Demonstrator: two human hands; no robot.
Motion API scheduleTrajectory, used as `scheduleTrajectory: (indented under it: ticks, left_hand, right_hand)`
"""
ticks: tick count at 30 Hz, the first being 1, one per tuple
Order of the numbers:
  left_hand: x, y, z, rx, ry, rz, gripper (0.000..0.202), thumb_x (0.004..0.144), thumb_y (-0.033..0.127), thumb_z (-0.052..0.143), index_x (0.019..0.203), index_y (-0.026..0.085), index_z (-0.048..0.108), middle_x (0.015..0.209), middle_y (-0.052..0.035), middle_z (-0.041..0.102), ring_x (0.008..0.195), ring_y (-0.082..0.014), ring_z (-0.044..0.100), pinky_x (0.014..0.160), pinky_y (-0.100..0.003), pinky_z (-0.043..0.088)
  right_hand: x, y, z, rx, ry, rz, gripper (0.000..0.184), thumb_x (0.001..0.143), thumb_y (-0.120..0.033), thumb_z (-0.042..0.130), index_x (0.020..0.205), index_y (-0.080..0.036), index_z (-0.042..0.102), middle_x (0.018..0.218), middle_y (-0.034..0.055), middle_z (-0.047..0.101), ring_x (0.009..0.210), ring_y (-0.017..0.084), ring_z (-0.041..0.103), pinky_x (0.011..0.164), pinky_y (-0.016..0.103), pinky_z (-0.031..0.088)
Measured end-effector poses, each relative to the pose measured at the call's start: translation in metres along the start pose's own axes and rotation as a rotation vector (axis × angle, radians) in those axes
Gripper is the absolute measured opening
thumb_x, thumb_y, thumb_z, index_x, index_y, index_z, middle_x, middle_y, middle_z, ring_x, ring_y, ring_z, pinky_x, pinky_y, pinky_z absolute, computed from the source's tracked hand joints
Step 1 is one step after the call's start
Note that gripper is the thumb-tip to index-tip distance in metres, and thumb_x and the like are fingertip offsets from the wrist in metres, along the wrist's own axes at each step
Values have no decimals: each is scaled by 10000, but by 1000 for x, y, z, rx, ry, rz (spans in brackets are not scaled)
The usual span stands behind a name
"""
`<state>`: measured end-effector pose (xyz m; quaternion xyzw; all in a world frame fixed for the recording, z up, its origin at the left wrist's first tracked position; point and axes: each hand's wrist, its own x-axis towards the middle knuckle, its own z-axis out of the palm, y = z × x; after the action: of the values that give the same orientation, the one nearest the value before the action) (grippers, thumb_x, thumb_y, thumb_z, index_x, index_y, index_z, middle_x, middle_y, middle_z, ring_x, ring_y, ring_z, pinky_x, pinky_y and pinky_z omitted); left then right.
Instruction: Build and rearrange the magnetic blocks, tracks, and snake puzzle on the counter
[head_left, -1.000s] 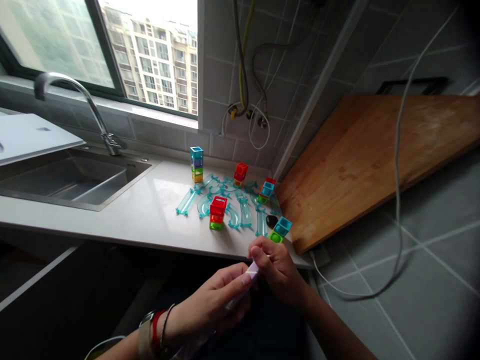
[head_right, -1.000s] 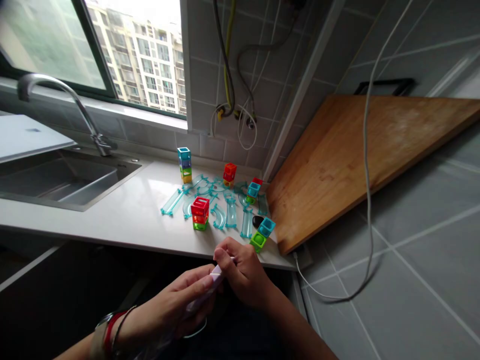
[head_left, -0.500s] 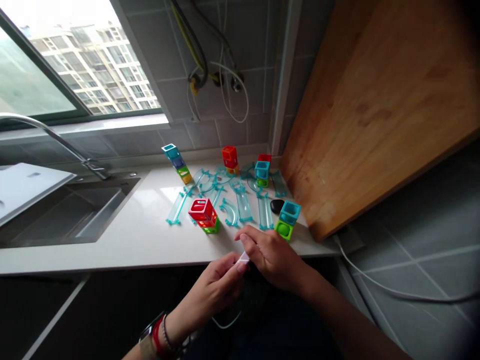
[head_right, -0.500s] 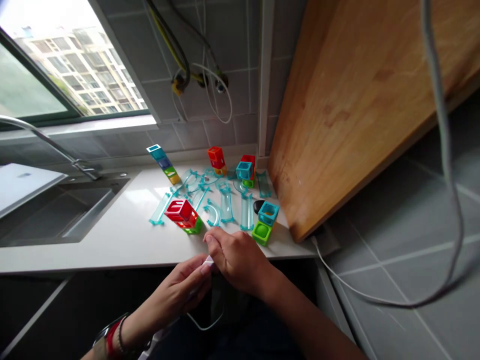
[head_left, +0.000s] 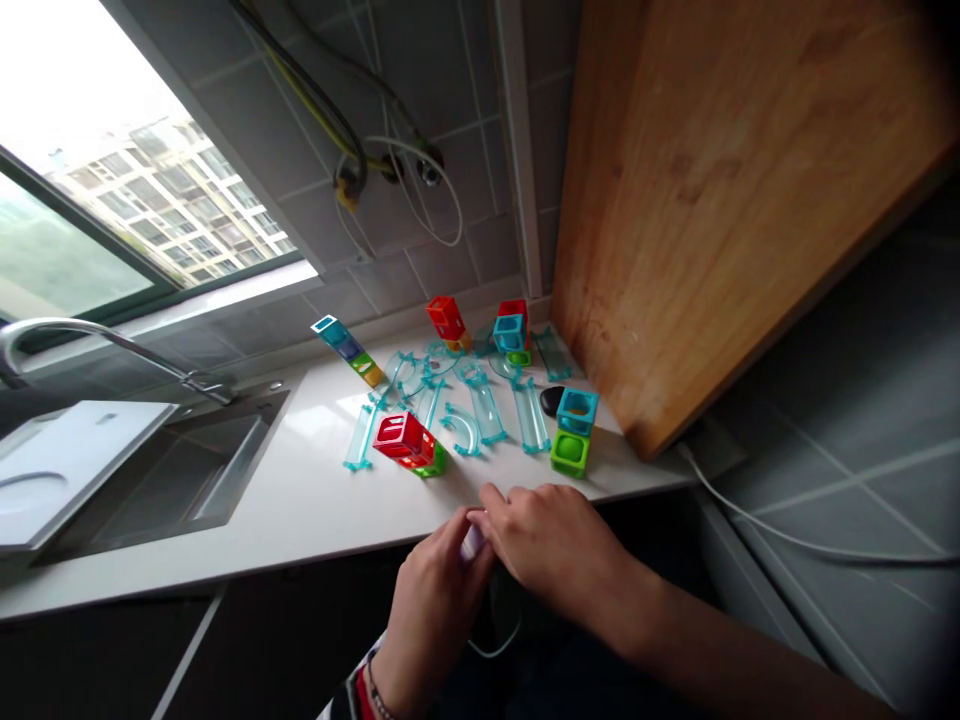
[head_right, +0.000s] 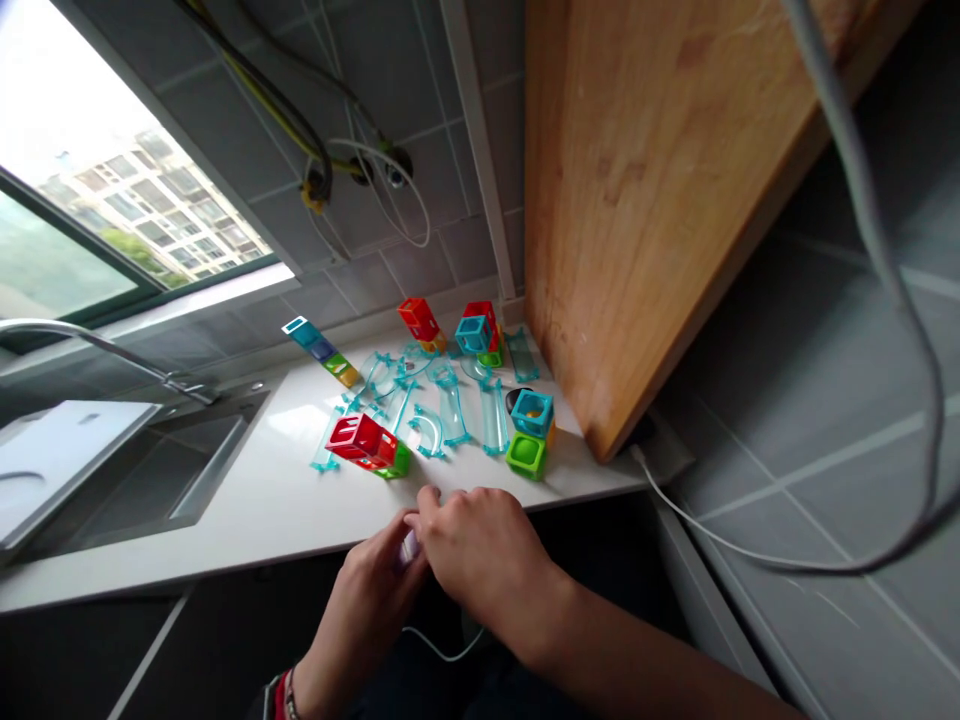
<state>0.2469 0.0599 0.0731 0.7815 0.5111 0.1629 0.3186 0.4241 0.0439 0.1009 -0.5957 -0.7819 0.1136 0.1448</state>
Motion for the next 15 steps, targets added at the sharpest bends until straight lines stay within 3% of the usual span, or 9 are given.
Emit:
scheduleTrajectory:
  ticks: [2,5,10,13,15]
  left_hand:
    - [1,2,-3,5,38,30,122,905,299,609,1006,236,636,928,-76,711,788,-229,648,713,-308,473]
    - [3,6,-14,-152,3,22,207,931,313,594,1103,210,646,964,-76,717,825,-217,646,724,-294,487]
    - [6,12,-29,-584,-215,-76,395,918,430,687,1208,170,622,981,-83,707,714,-142,602,624,-224,455]
    - [5,11,-29,-806,-422,-125,382,971,495,590,1107,140,629,866,-86,690,561,-106,554,525,-212,411]
    - [3,9,-27,-854,-440,-131,394,982,520,555,1051,138,624,775,-65,658,505,-96,519,489,-207,380]
  right_hand:
    - [-2,0,-3,69,3,25,313,1033,-447,490,1029,-179,653,765,122,750,651,287,730,533,312,425]
    - [-2,9,-13,232,18,-17,322,977,-490,586,1096,-201,663,855,104,768,783,288,742,640,326,484]
    - [-2,24,-30,457,117,-117,212,976,-318,601,1140,-213,684,1024,85,761,950,248,720,826,333,513]
    - [-3,26,-38,644,190,-110,223,940,-315,627,1137,-228,687,1107,62,755,972,230,718,861,325,530]
    - [-4,25,-41,726,205,-82,258,919,-304,641,1166,-246,683,1154,52,749,999,238,715,871,333,538]
